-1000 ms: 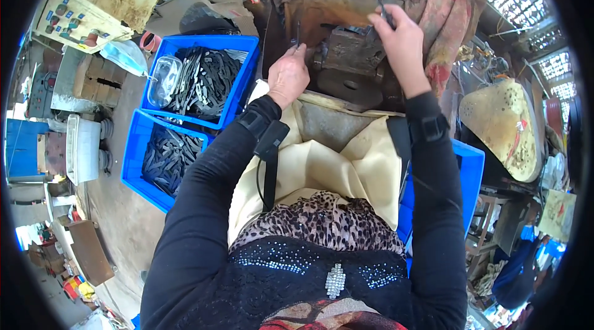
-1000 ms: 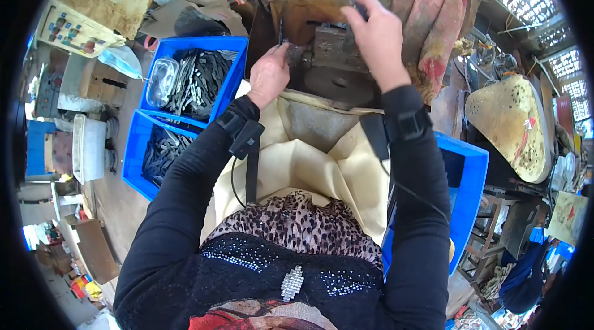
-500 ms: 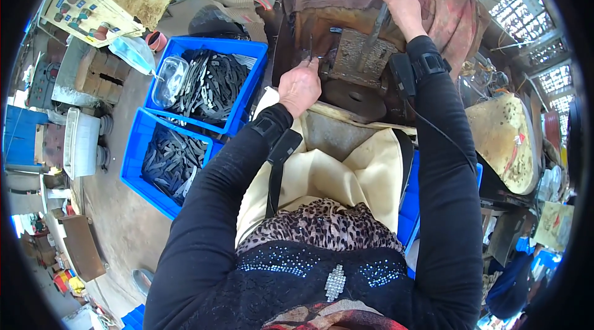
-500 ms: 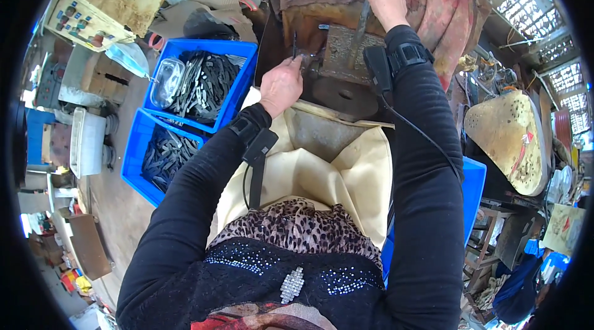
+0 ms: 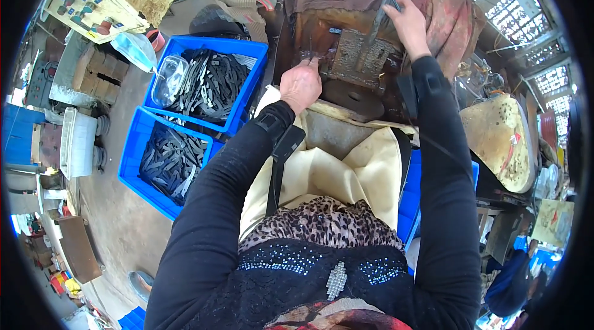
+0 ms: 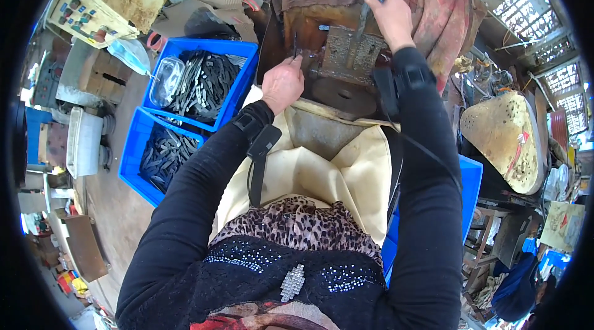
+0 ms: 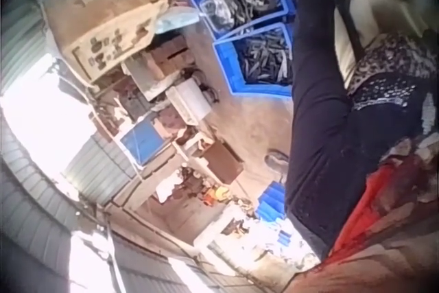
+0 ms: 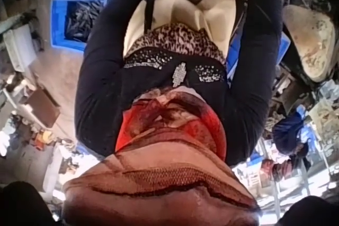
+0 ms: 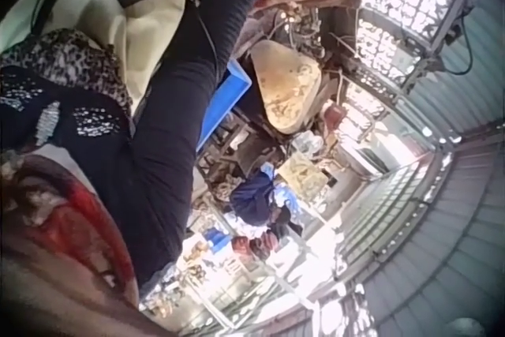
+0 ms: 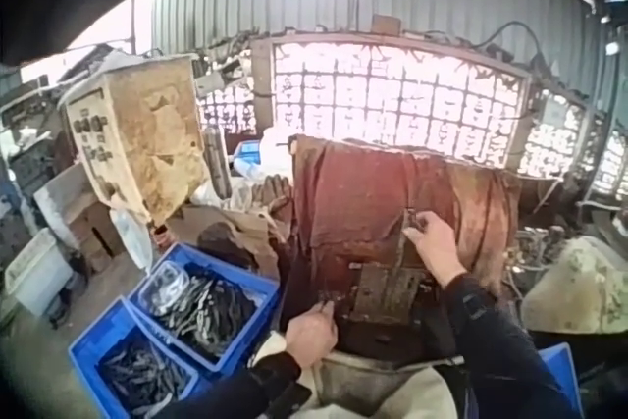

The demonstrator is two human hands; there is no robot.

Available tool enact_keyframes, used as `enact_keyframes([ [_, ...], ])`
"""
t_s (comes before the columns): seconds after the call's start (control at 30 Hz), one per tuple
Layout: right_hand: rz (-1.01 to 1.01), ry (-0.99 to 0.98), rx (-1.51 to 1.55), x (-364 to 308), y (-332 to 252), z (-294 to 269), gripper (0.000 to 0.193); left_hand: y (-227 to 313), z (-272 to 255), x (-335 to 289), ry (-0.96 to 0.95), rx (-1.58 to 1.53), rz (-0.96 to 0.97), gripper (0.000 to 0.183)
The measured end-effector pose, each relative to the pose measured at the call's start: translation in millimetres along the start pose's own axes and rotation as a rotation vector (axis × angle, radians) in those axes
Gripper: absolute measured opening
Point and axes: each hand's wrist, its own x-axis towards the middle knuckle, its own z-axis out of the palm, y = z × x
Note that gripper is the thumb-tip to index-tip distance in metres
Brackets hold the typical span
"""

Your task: The person picks up metal pieces from a blue bin, holds them against a rotating grinding wheel, and dips them into a bucket of liquid. The person then places the finished pieces into a separate blue bin.

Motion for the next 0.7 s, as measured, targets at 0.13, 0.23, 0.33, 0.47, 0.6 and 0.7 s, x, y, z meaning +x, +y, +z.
enact_keyframes([
  [0.13,0.196,-0.217,-0.005,-91,-2,-57,0.037,0,-3,6,0.028,0.019,0.047,0.008],
  [0.23,0.306,-0.415,-0.083,-158,-7,-96,0.034,-11,-2,8,-0.050,0.042,0.042,0.022],
  [0.33,0.332,-0.465,-0.312,-202,-7,-121,0.035,-7,-1,10,-0.107,0.037,-0.003,0.029],
  [0.47,0.331,-0.621,-0.567,-231,4,-127,0.036,-2,-2,7,-0.136,0.051,-0.026,0.030],
  [0.6,0.313,-0.719,-0.676,-238,8,-132,0.041,-4,0,6,-0.138,0.093,-0.010,0.029],
  [0.7,0.382,-0.731,-0.671,-242,6,-136,0.039,-10,2,2,-0.065,0.080,-0.012,0.021],
])
